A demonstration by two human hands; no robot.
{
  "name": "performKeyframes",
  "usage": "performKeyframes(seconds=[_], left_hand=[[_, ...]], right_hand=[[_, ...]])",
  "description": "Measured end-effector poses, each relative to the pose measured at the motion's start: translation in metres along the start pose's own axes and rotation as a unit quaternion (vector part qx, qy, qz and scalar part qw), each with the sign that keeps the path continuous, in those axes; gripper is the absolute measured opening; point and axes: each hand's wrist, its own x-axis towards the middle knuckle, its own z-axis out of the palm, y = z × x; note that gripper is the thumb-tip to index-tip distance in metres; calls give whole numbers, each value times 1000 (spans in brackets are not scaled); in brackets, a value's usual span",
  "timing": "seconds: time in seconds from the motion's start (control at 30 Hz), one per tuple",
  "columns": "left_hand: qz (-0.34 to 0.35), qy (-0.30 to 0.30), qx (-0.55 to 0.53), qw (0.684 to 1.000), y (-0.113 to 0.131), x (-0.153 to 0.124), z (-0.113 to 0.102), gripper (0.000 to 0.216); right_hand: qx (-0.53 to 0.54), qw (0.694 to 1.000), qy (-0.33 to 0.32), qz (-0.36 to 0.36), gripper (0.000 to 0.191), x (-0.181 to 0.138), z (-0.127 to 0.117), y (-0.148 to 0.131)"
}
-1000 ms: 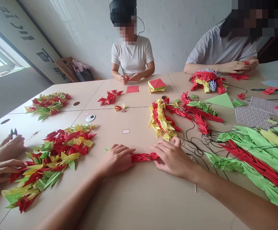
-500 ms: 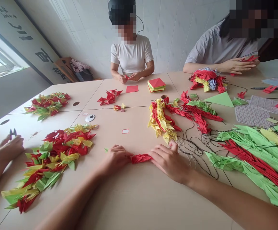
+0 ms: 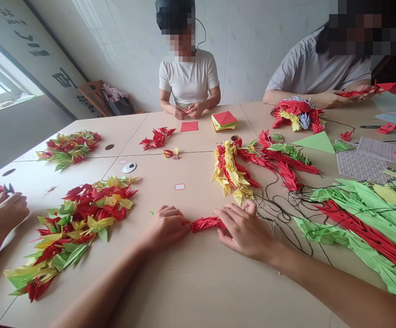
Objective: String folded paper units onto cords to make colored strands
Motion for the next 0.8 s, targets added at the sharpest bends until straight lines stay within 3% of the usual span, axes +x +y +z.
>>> performKeyframes(seconds=[0.27, 0.8], left_hand=[[10, -24, 2, 1000, 1, 1, 1, 22], [36, 7, 7, 999, 0, 0, 3, 17]], right_hand=[[13, 1000, -9, -22, 12, 0, 3, -5], [17, 1000, -10, -20, 9, 0, 7, -5]])
